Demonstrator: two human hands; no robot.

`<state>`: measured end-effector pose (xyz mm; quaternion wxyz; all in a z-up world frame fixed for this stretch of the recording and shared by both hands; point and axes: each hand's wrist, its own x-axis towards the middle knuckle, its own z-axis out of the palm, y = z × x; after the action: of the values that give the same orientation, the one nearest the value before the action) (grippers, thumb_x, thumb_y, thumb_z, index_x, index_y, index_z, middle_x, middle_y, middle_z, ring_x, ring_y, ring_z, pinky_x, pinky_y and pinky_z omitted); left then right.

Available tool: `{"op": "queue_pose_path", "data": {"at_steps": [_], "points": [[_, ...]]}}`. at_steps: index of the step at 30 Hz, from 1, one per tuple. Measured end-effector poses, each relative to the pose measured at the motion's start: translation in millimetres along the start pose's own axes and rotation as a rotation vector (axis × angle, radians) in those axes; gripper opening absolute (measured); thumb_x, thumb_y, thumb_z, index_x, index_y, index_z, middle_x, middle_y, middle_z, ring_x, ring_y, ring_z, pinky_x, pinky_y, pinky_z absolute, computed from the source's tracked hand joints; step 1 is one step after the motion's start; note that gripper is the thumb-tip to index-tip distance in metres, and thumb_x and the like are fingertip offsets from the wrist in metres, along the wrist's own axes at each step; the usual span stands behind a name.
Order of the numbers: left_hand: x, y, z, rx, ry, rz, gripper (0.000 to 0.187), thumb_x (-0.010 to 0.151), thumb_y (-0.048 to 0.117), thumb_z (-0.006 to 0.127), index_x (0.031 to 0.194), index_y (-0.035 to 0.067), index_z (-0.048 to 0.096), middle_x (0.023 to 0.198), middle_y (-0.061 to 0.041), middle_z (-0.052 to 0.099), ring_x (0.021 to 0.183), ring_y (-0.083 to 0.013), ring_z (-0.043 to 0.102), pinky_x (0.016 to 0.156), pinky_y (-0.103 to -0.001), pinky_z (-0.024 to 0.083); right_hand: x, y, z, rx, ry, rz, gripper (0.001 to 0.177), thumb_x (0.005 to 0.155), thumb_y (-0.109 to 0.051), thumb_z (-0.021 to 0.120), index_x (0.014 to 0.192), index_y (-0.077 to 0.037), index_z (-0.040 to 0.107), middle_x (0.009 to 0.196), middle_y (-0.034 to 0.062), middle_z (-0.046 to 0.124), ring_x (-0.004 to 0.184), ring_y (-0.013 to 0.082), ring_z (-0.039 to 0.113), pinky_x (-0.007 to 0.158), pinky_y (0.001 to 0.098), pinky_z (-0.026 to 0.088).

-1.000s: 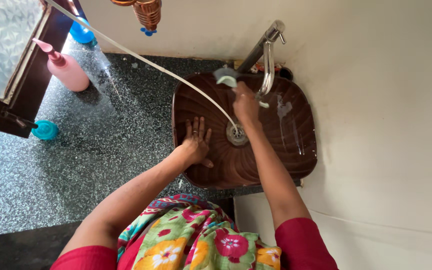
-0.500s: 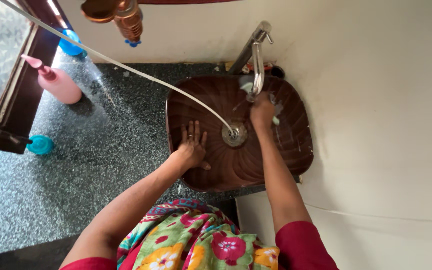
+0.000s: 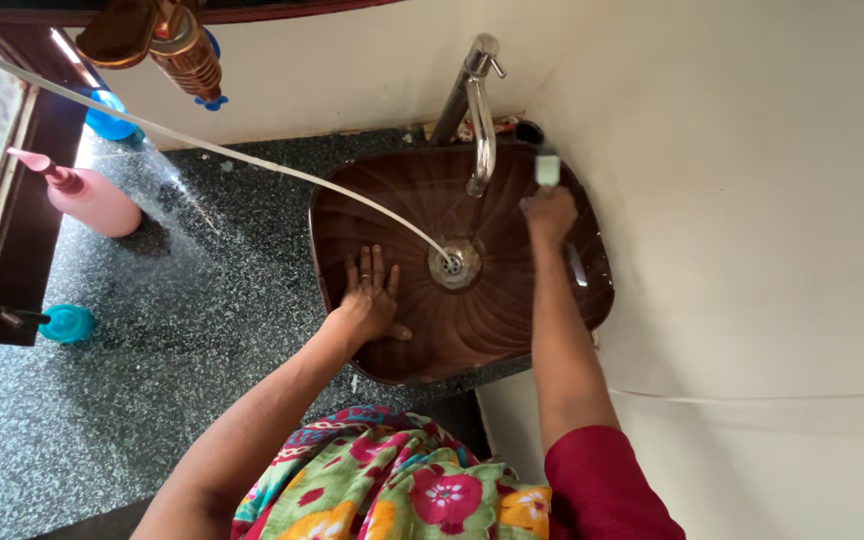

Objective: The person scrubs a brown sink with a brush while water runs from the faucet. They rinse the brush and the sink, then wash their hands under the running water.

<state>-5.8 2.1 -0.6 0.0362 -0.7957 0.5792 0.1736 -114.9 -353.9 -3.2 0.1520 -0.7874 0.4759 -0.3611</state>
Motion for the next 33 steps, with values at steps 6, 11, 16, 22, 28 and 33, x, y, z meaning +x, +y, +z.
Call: {"op": "queue_pose_path", "data": {"at_steps": [6, 11, 16, 22, 28, 33], "points": [[1.1, 1.2, 5.5, 0.027, 0.019, 0.002, 0.137, 0.069, 0.085, 0.065, 0.16, -0.005, 0.018, 0.158, -0.048, -0.002, 0.149, -0.0627, -0.002, 0.114, -0.075, 0.0, -40.7, -8.5, 25.1, -0.165, -0.591, -0.306, 0.028, 0.099, -0.026, 0.058, 0.099, -0.004, 0.077, 0.102, 0.0244, 0.073, 0.099, 0.0446, 0.07, 0.089, 0.0525, 0.054], [4.8, -0.9, 10.3, 0.018, 0.04, 0.001, 0.136, 0.068, 0.086, 0.064, 0.16, -0.004, 0.017, 0.158, -0.047, -0.003, 0.149, -0.0615, -0.002, 0.114, -0.074, -0.001, -47.5, -26.0, 12.6, -0.216, -0.631, -0.068, 0.024, 0.092, -0.022, 0.061, 0.104, -0.01, 0.078, 0.108, 0.0221, 0.072, 0.101, 0.0425, 0.068, 0.087, 0.0511, 0.054], [3.2, -0.7, 9.0, 0.032, 0.023, -0.001, 0.136, 0.069, 0.086, 0.063, 0.16, -0.004, 0.018, 0.159, -0.047, -0.002, 0.15, -0.0609, -0.002, 0.115, -0.074, -0.001, -33.0, -28.9, -7.4, -0.382, -0.489, 0.099, 0.022, 0.096, -0.022, 0.061, 0.105, -0.008, 0.076, 0.11, 0.0213, 0.073, 0.103, 0.0398, 0.07, 0.087, 0.0502, 0.056], [6.7, 0.0, 4.1, 0.036, -0.011, 0.003, 0.139, 0.068, 0.087, 0.063, 0.16, -0.006, 0.016, 0.157, -0.048, -0.002, 0.148, -0.0621, -0.003, 0.113, -0.074, 0.0, -95.3, -73.4, 46.9, -0.258, -0.737, -0.333, 0.022, 0.093, -0.014, 0.063, 0.11, -0.012, 0.075, 0.104, 0.0171, 0.075, 0.095, 0.0361, 0.072, 0.082, 0.0497, 0.057], [1.1, -1.7, 10.0, 0.012, 0.089, 0.014, 0.133, 0.07, 0.086, 0.063, 0.159, -0.004, 0.023, 0.158, -0.048, 0.002, 0.15, -0.0601, 0.001, 0.116, -0.073, 0.001, -28.0, -25.3, 16.2, -0.582, -0.614, -0.123, 0.021, 0.095, -0.015, 0.061, 0.105, -0.006, 0.078, 0.104, 0.0191, 0.075, 0.098, 0.0374, 0.073, 0.081, 0.0498, 0.057], [9.3, -0.3, 16.7, 0.014, 0.092, -0.011, 0.119, 0.075, 0.075, 0.066, 0.159, 0.0, 0.026, 0.158, -0.046, 0.004, 0.15, -0.0578, 0.006, 0.116, -0.071, 0.005, -17.6, -8.5, -87.0, -0.88, -1.053, -0.057, 0.026, 0.089, -0.014, 0.068, 0.112, -0.004, 0.076, 0.11, 0.0212, 0.072, 0.1, 0.0359, 0.072, 0.086, 0.0445, 0.056]]}}
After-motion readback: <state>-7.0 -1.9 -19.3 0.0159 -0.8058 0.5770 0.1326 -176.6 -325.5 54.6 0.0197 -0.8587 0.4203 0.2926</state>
